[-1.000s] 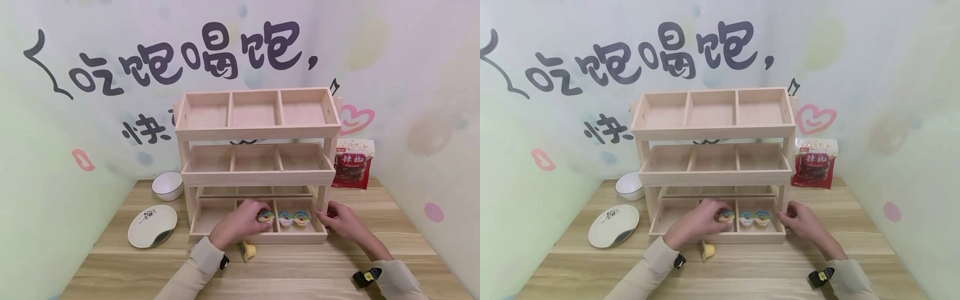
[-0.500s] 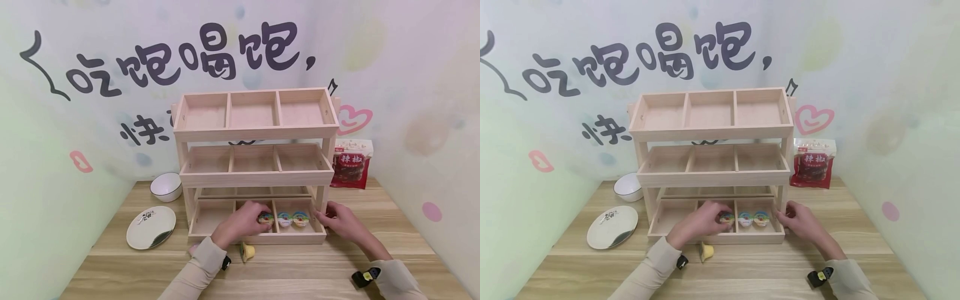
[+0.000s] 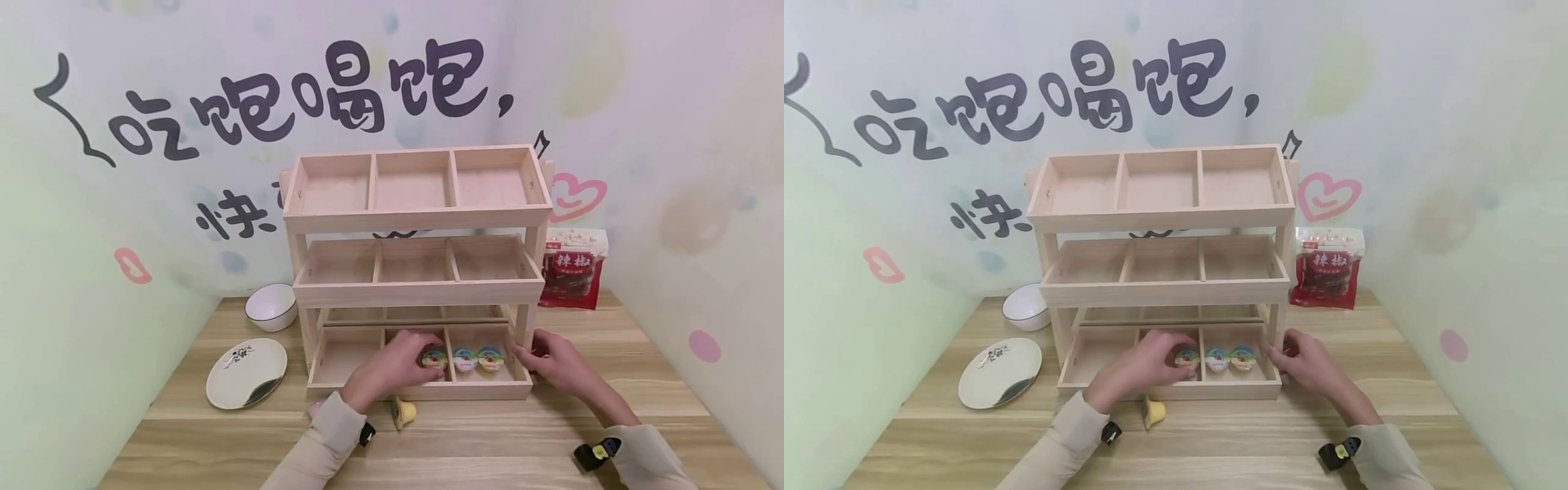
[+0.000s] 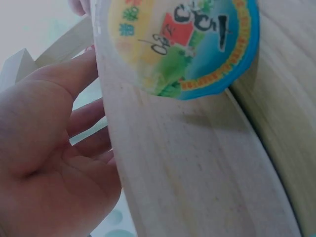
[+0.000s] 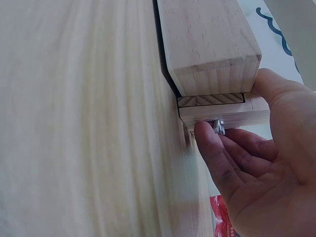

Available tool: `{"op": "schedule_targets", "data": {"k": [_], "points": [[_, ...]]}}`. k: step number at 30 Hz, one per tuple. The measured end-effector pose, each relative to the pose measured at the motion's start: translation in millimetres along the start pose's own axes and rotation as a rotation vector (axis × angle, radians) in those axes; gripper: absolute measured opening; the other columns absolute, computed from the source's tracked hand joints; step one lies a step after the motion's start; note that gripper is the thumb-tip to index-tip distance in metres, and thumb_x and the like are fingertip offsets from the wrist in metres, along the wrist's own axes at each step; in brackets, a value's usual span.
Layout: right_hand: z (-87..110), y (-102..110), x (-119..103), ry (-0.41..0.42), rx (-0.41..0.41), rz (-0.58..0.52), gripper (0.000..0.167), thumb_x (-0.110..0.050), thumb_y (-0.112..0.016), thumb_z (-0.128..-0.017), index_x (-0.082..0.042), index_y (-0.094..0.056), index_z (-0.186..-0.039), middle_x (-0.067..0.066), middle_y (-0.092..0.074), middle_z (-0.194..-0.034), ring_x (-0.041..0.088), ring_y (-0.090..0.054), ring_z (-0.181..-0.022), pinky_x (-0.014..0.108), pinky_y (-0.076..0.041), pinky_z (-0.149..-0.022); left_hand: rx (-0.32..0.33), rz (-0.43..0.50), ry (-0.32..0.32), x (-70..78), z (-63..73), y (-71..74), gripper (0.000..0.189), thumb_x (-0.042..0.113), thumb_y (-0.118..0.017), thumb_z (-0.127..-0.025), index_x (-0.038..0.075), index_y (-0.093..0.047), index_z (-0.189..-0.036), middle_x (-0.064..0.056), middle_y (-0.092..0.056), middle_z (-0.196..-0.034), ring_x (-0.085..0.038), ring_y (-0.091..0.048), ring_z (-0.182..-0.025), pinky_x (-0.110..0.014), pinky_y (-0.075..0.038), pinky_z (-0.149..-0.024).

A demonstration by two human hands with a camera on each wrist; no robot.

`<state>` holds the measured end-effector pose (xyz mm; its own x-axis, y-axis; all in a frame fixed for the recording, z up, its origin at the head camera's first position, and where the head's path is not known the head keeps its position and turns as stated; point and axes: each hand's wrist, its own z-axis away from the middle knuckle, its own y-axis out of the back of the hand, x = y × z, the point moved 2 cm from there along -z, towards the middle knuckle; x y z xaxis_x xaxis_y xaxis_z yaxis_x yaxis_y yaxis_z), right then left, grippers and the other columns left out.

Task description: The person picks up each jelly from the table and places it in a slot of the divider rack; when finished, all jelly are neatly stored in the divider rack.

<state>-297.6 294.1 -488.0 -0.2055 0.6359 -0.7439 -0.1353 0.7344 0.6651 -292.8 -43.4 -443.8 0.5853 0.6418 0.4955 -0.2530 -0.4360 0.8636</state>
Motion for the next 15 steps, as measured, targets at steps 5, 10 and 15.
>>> {"op": "schedule_targets", "data": {"k": [5,10,15], "points": [[-1.1,-2.7,-0.5,0.012,-0.006,-0.009,0.057,-0.035,-0.071,-0.107,0.007,-0.058,-0.144,0.020,-0.074,-0.120,0.021,-0.067,-0.097,0.027,-0.060,-0.071,0.054,0.000,-0.015,-0.7,13.9,2.3,0.046,0.028,-0.080,-0.100,0.005,-0.070,-0.138,-0.010,-0.076,-0.135,-0.023,-0.072,-0.124,-0.038,-0.060,-0.106],[-1.8,-3.6,-1.2,0.020,-0.002,-0.005,0.057,-0.035,-0.070,-0.107,0.008,-0.057,-0.144,0.019,-0.074,-0.119,0.020,-0.067,-0.097,0.027,-0.060,-0.071,0.120,0.009,-0.009,-3.6,36.5,5.2,0.048,0.026,-0.079,-0.101,0.005,-0.067,-0.142,-0.012,-0.071,-0.143,-0.030,-0.067,-0.134,-0.046,-0.055,-0.114],[0.8,-0.3,-1.4,0.006,-0.002,-0.002,0.058,-0.035,-0.069,-0.107,0.008,-0.056,-0.145,0.019,-0.074,-0.118,0.022,-0.066,-0.097,0.027,-0.060,-0.071,0.197,0.066,-0.015,-7.1,57.2,4.4,0.045,0.020,-0.078,-0.100,0.008,-0.067,-0.142,-0.009,-0.070,-0.144,-0.029,-0.067,-0.134,-0.046,-0.055,-0.115]]}}
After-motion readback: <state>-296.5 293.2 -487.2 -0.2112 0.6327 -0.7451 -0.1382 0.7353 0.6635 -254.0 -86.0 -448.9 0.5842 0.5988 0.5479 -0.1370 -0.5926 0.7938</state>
